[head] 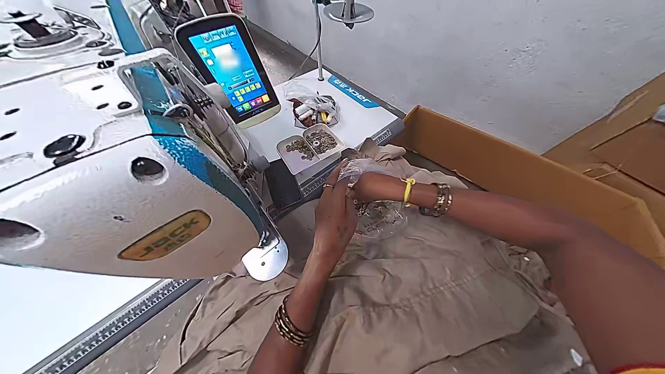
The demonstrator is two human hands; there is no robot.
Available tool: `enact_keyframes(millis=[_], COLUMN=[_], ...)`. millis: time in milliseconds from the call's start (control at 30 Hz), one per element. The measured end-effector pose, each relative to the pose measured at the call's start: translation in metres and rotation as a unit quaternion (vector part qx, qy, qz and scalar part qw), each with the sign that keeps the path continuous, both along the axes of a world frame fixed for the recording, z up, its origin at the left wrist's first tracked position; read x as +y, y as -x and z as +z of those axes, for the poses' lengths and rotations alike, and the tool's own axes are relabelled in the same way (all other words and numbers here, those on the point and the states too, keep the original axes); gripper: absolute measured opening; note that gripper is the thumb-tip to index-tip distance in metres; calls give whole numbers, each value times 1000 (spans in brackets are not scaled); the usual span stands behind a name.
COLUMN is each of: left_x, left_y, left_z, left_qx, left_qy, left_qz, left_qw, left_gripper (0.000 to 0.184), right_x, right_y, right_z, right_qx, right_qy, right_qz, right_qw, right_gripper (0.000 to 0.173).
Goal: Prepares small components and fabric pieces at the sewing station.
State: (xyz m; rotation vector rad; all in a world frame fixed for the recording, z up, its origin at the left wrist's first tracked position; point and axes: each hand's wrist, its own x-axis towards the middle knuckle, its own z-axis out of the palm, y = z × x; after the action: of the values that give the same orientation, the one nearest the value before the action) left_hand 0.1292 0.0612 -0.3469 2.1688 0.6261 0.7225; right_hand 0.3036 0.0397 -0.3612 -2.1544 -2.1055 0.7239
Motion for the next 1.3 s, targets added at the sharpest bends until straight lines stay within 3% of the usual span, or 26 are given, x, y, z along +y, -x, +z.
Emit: enact_keyframes(millis=[67,167,233,433,600,700,833,967,1133,1300], left_x=[10,20,22,25,12,-1,-2,-2,0,4], left_y=[-11,-24,-26,-20,-24,-22,-17,-12,-10,-10], left_z=[2,-2,-6,-17,-40,-55,-57,-53,-60,-57], left_qx=[18,47,45,-38,12,70,117,149,124,136], left_qy=[43,108,119,194,194,160,146,153,173,193], left_qz=[-15,-29,-31,-3,-17,-64,-85,-66,-46,-43], left_qw=[999,993,991,980,981,983,979,975,976,971], left_gripper=[41,45,45,47,52,55,56,37,30,36], right_x=[-1,-11,-20,-36,29,90,156,163,159,157], right_y=[-5,-11,-1,2,5,15,32,70,84,78], right_z=[7,0,20,76,104,77,37,26,22,33], right_qx=[89,282,339,394,403,356,109,-53,-55,-96], right_qy=[32,128,142,164,79,19,-39,-59,-79,-50], right_qz=[-94,-248,-294,-258,-240,-229,-199,-202,-225,-180], right_qw=[991,918,883,867,880,906,973,976,970,978], right_gripper=[37,29,30,32,35,38,45,36,41,44])
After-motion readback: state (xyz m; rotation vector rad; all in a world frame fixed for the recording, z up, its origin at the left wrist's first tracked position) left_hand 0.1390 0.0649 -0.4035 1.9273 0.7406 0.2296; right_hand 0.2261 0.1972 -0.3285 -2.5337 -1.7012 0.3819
